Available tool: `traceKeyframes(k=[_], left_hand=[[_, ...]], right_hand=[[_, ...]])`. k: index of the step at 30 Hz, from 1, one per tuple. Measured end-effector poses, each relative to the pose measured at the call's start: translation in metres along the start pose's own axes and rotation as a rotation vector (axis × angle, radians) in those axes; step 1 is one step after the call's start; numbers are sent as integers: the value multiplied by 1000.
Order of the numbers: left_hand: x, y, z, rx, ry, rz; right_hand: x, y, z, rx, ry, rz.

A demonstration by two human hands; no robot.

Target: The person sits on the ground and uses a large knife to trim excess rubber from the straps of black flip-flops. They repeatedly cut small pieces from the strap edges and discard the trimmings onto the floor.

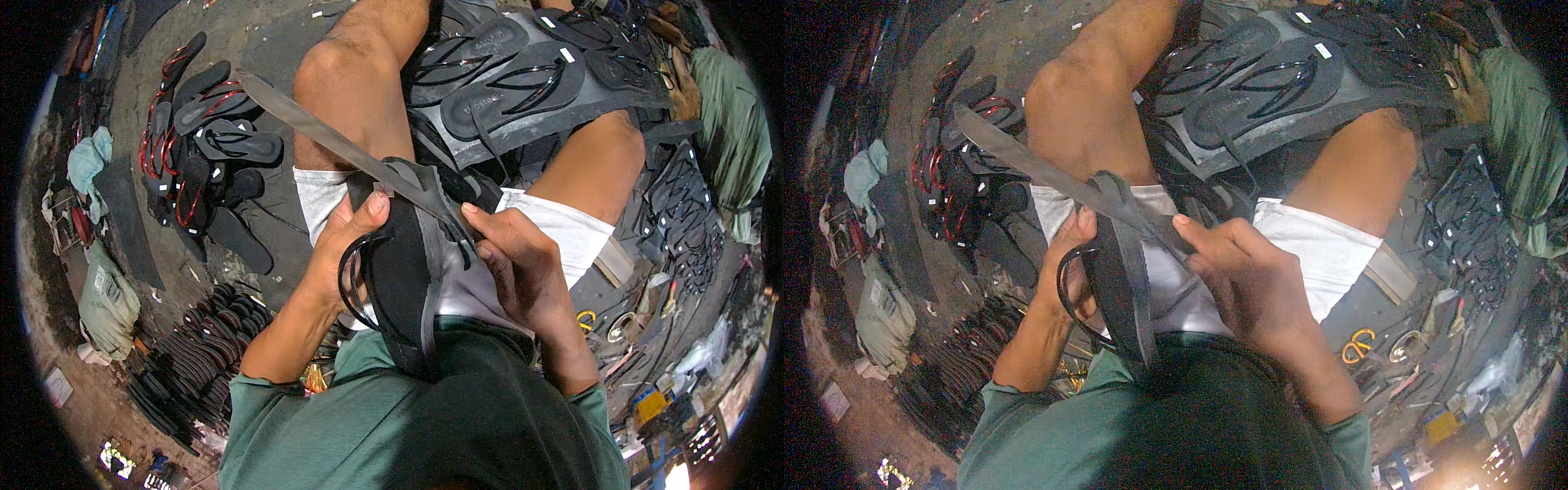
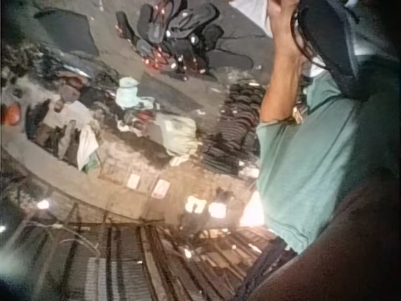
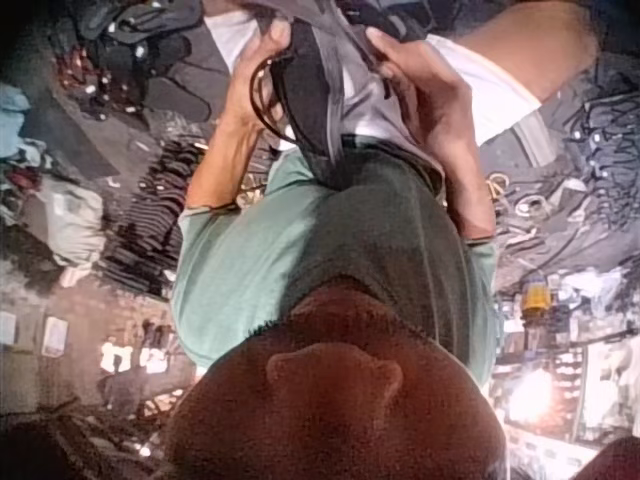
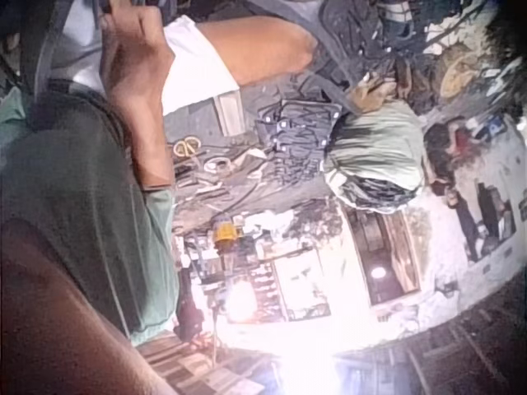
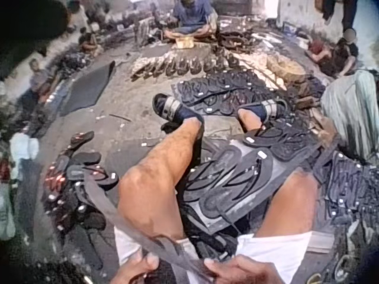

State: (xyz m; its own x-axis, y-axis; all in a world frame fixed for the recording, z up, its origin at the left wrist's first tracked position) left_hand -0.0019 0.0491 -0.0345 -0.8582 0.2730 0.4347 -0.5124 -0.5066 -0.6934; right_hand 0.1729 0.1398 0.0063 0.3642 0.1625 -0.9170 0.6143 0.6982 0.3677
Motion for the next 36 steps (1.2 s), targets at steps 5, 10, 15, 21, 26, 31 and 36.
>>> traceKeyframes(k=[5,10,15,21,26,31,36], left_hand=[[2,-5,-3,-25,40,-36],[1,-7,-5,12,32,-174],[2,-10,-2,35,41,-223],[1,-18,-4,76,3,-233],[0,-28,-6,25,38,-208],[-9,-20,-2,27,101,-297],[51,-45,-5,-43,-84,-746]], right_hand=[[-8,13,-16,-100,0,36],[-5,17,-28,-98,76,-14],[-6,27,-42,-228,127,-57],[-15,32,-53,-319,190,-3],[-14,28,-60,-341,338,-5],[-21,38,-74,-490,354,47],[-40,53,-74,-409,239,-209]])
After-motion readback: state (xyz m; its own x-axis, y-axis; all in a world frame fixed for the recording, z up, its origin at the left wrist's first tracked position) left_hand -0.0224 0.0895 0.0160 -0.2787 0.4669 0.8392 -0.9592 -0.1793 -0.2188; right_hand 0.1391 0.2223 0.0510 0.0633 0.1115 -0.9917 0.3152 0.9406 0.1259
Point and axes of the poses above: each hand's wrist, its own z-axis away from the middle knuckle, its own y-axis out of the back of the hand, x = y × z, the point moved 6 cm from there along -z, towards the middle knuckle, and after that the axes turned 2 degrees about -z, right-handed, at the moved point
